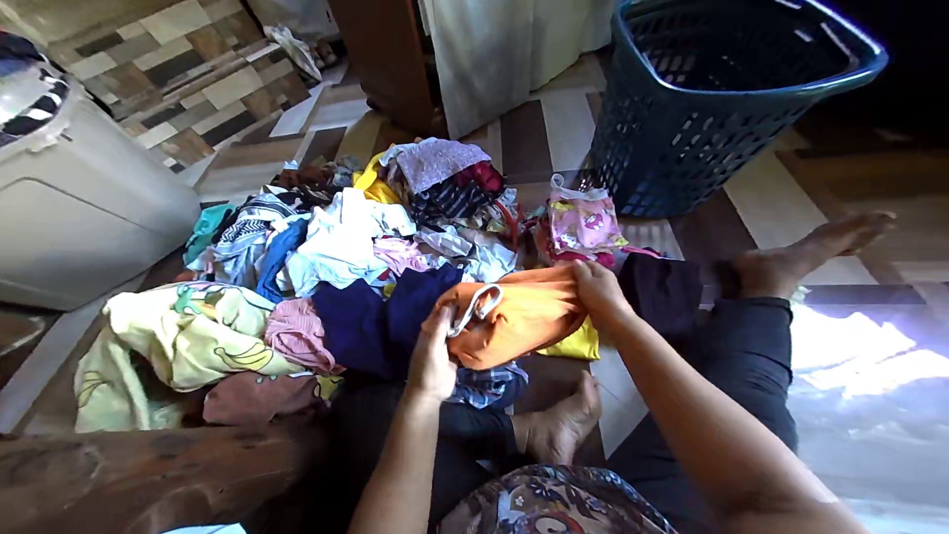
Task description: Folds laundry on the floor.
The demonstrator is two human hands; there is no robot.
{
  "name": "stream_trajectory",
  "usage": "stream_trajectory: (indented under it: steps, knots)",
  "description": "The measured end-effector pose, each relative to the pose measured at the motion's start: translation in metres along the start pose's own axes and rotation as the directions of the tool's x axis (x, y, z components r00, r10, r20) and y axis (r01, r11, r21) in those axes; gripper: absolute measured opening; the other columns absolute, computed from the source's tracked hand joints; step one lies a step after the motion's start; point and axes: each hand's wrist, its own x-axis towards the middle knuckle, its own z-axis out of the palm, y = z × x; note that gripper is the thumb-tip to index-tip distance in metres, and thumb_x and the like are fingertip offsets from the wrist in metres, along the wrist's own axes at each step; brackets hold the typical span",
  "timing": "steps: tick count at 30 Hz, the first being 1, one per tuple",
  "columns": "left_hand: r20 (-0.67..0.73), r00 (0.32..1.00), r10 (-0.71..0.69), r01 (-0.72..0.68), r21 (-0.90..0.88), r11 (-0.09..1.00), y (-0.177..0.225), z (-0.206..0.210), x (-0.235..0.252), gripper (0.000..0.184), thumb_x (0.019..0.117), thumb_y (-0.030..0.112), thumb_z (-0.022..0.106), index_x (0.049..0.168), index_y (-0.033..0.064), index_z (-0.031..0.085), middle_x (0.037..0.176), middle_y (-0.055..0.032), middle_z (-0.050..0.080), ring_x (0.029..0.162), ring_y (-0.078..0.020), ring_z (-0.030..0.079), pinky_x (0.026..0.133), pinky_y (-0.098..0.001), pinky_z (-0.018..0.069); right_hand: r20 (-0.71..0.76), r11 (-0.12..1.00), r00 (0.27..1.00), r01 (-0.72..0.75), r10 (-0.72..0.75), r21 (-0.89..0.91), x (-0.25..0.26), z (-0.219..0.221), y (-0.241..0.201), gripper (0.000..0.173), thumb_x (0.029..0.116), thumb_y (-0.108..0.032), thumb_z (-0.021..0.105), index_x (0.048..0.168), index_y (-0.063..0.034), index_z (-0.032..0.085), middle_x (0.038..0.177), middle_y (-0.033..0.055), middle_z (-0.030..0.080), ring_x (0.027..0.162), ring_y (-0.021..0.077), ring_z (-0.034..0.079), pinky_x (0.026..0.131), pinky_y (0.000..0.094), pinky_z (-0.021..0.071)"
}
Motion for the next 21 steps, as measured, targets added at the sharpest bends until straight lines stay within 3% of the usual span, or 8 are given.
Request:
stream_trajectory:
  steps: [4,9,11,13,16,18,20,21]
  knots:
    - [-0.068,0.961,0.267,-0.237,0.285,0.929,0.008,-0.02,0.019,0.027,0.1059,0.018,0.042,0.108,0.0052,0.065,0.094,0.0044,0.069,0.094,-0.0012,0.065,0.091,-0.0272,0.0547,0.106,0.98,0.98,0.177,-0.167,-0.087,-0.019,-0.003,-0.012,0.037,0.1117,-0.024,0.043,0.124,0.0045,0.062,0.11,0.0256,0.066,0.101,0.0345,0.065,0.091,0.0561,0.0497]
    - [-0.108,0.979,0.171,-0.156,0.132,0.979,0.042,-0.032,0.02,0.037,0.1094,0.021,0.032,0.099,0.0144,0.067,0.088,0.0053,0.071,0.084,-0.0044,0.068,0.079,-0.027,0.0581,0.443,0.923,0.84,0.379,-0.313,-0.066,-0.027,-0.021,-0.022,0.035,0.0963,-0.019,0.067,0.121,0.006,0.064,0.1,0.0194,0.068,0.086,0.0242,0.067,0.079,0.047,0.0566]
    - [-0.056,0.989,0.138,-0.125,0.184,0.975,0.053,-0.039,0.02,0.032,0.1091,0.016,0.039,0.099,0.0115,0.069,0.084,0.0044,0.072,0.075,-0.0026,0.067,0.07,-0.0232,0.0577,0.581,0.914,0.791,0.358,-0.19,-0.189,-0.032,-0.027,-0.037,0.029,0.0922,-0.017,0.076,0.111,0.0048,0.069,0.092,0.0162,0.069,0.079,0.0212,0.065,0.075,0.0435,0.0554]
    - [-0.025,0.996,0.087,-0.084,0.125,0.989,0.06,-0.043,0.018,0.03,0.1074,0.011,0.044,0.09,0.0114,0.069,0.067,0.0046,0.066,0.052,0.0008,0.055,0.05,-0.0161,0.0477,0.613,0.9,0.777,0.359,-0.141,-0.248,-0.038,-0.034,-0.048,0.021,0.0964,-0.015,0.072,0.103,0.0046,0.07,0.084,0.0135,0.067,0.071,0.0175,0.063,0.069,0.0384,0.055]
    - [0.069,0.993,0.096,-0.083,-0.181,0.98,0.063,-0.052,0.018,0.035,0.1027,0.016,0.043,0.08,0.0191,0.07,0.055,0.009,0.057,0.046,0.0026,0.052,0.048,-0.0149,0.0478,0.495,0.893,0.781,0.449,-0.38,-0.022,-0.031,-0.045,-0.041,0.012,0.0979,-0.007,0.065,0.103,0.0029,0.068,0.089,0.0073,0.067,0.078,0.011,0.064,0.075,0.033,0.056]
    - [0.142,0.973,0.182,-0.119,-0.37,0.922,0.05,-0.061,0.027,0.036,0.1053,0.033,0.042,0.099,0.0175,0.074,0.075,0.0043,0.071,0.066,-0.0046,0.068,0.065,-0.0238,0.0601,0.362,0.902,0.831,0.426,-0.423,0.076,-0.029,-0.038,-0.041,0.015,0.1022,-0.01,0.057,0.111,-0.0001,0.064,0.092,0.0047,0.065,0.08,0.0082,0.061,0.077,0.0321,0.0548]
    - [0.045,0.993,0.107,-0.096,-0.199,0.975,0.028,-0.059,0.036,0.056,0.1086,0.046,0.018,0.121,0.0171,0.064,0.096,0.002,0.071,0.085,-0.008,0.069,0.076,-0.0273,0.0596,0.273,0.943,0.904,0.296,-0.328,0.154,-0.028,-0.015,-0.037,0.023,0.1075,-0.018,0.049,0.122,-0.0018,0.058,0.101,0.0082,0.064,0.085,0.0123,0.063,0.079,0.0373,0.0559]
    - [-0.066,0.997,-0.029,0.025,-0.052,0.998,0.013,-0.053,0.037,0.052,0.1103,0.043,0.019,0.125,0.0146,0.06,0.102,-0.0011,0.07,0.09,-0.0104,0.068,0.078,-0.0302,0.0585,0.263,0.959,0.931,0.205,-0.253,0.194,-0.027,0.0,-0.031,0.029,0.1093,-0.022,0.045,0.129,-0.0037,0.055,0.108,0.011,0.065,0.091,0.0162,0.065,0.082,0.0412,0.0566]
